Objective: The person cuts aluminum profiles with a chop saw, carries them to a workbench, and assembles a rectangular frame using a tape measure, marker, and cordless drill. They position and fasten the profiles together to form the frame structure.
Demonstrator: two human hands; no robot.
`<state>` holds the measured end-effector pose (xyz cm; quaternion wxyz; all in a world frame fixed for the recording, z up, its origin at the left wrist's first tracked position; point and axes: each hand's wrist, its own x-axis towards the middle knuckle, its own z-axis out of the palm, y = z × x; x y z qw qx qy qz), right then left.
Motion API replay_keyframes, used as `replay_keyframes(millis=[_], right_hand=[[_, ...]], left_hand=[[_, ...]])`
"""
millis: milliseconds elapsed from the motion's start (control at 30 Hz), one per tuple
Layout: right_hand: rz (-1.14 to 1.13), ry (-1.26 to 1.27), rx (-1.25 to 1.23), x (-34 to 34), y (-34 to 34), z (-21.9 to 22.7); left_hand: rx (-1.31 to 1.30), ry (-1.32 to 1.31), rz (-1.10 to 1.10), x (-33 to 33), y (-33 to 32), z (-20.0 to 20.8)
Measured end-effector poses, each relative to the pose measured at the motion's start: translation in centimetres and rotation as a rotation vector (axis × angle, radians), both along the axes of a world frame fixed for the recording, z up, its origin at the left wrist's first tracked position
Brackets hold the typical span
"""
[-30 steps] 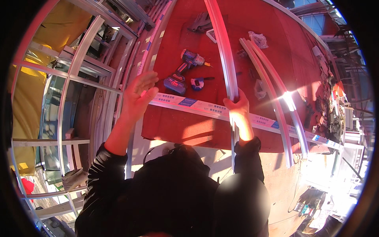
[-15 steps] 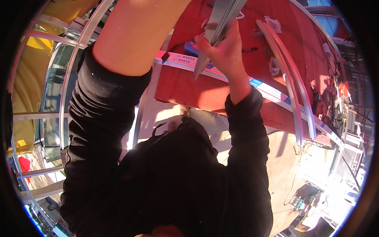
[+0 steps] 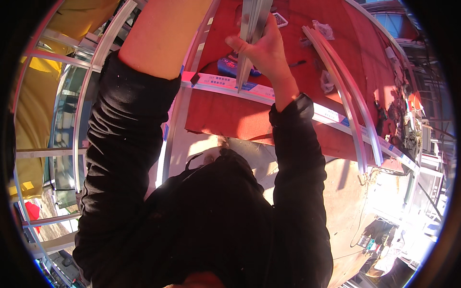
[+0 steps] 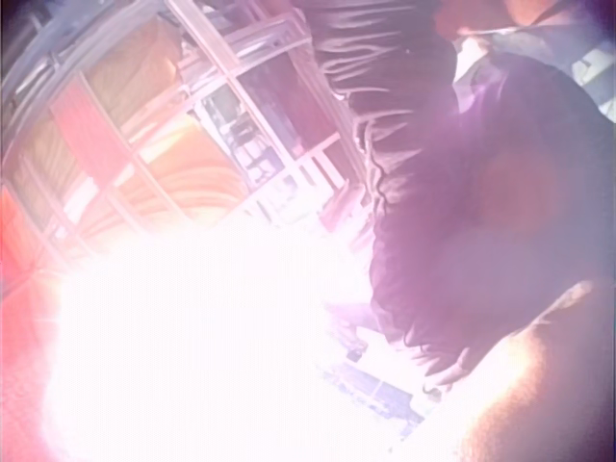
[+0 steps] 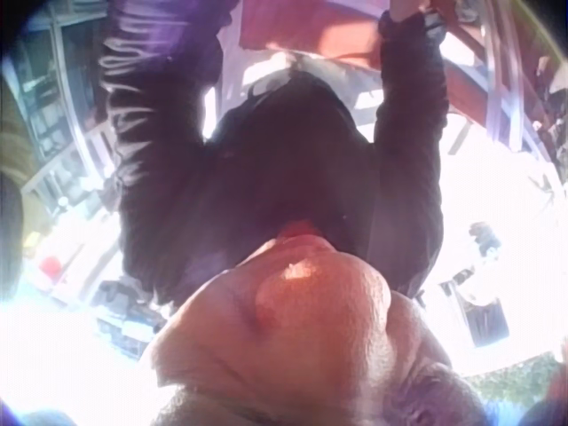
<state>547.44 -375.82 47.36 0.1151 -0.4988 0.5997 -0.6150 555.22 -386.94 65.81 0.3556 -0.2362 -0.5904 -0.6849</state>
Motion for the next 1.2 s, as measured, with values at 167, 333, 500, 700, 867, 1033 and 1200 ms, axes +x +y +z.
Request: replay_keyframes(millis=[167, 333, 500, 700, 867, 1033, 1200], right_hand=[[0.062, -0.090, -0.059, 0.3, 0.5, 0.3], [0.157, -0.157, -0.140, 1.2, 0.6, 2.2], [0.167, -0.140, -0.138, 1.3, 0.8, 2.7], [0.165, -0.152, -0.132, 1.4, 1.0, 2.4], [0.186, -0.198, -0.144, 1.8, 1.2, 2.8], [0.229, -0.213, -0.162, 1.8, 1.5, 3.1], [0.217, -0.217, -0.190, 1.9, 1.4, 2.8]], left_hand=[[-0.278, -0.205, 0.186, -0.7, -1.0, 0.2], [0.088, -0.076, 0.043, -0.9, -0.2, 0.6], [0.098, -0.045, 0.002, -1.4, -0.6, -0.6], [0.101, -0.045, -0.011, -1.6, -0.8, -0.8], [0.084, -0.044, -0.025, -1.2, -0.6, -0.7], [0.076, -0.023, -0.072, -1.2, -0.5, -0.9], [0.093, -0.027, -0.035, -0.9, 0.0, -0.9]])
